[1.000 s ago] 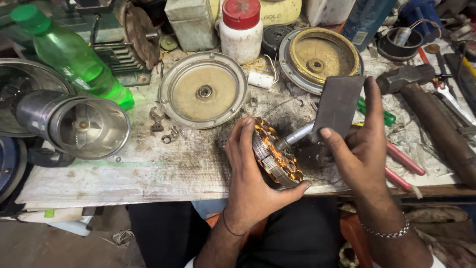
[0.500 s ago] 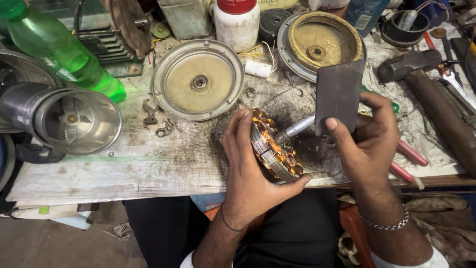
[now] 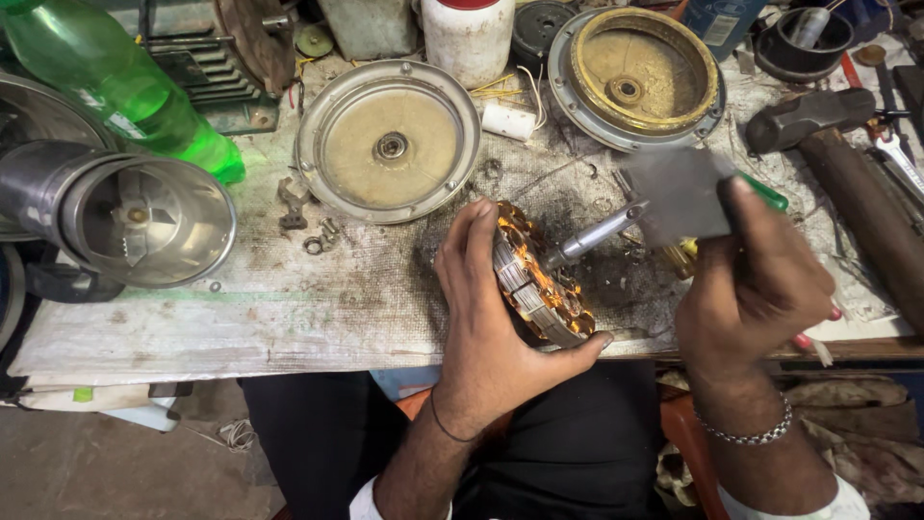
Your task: The person holds a motor armature with one hand and uses a metal file in the other to smooth the commutator surface. The armature is rotated periodically to file different segments while the person maintains steady pressure with the file.
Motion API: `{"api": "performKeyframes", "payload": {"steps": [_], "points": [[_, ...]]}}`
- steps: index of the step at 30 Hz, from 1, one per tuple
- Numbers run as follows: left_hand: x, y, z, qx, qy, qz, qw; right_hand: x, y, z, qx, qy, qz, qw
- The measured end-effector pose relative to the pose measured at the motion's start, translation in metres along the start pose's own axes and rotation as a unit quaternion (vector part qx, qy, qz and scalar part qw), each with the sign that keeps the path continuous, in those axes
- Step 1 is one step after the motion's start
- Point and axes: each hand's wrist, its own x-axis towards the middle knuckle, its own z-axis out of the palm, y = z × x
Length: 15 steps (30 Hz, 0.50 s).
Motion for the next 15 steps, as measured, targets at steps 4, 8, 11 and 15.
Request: {"api": "performKeyframes", "payload": {"steps": [4, 8, 11, 15], "points": [[0.001, 0.001, 0.0, -0.001, -0.003, 0.0, 1.0, 0.001, -0.001, 0.001, -0.027, -0.007, 0.021, 0.999], [0.001, 0.001, 0.0, -0.002, 0.001, -0.004, 1.0, 0.002, -0.004, 0.002, -0.02, -0.027, 0.014, 0.999], [0.001, 0.002, -0.001, -0.002, 0.006, 0.004, 1.0, 0.004, -0.007, 0.002, 0.055, -0.079, 0.031, 0.995], [0.0, 0.002, -0.001, -0.006, 0.007, 0.005, 1.0, 0.006, -0.012, 0.003, 0.103, -0.114, 0.055, 0.987]]}}
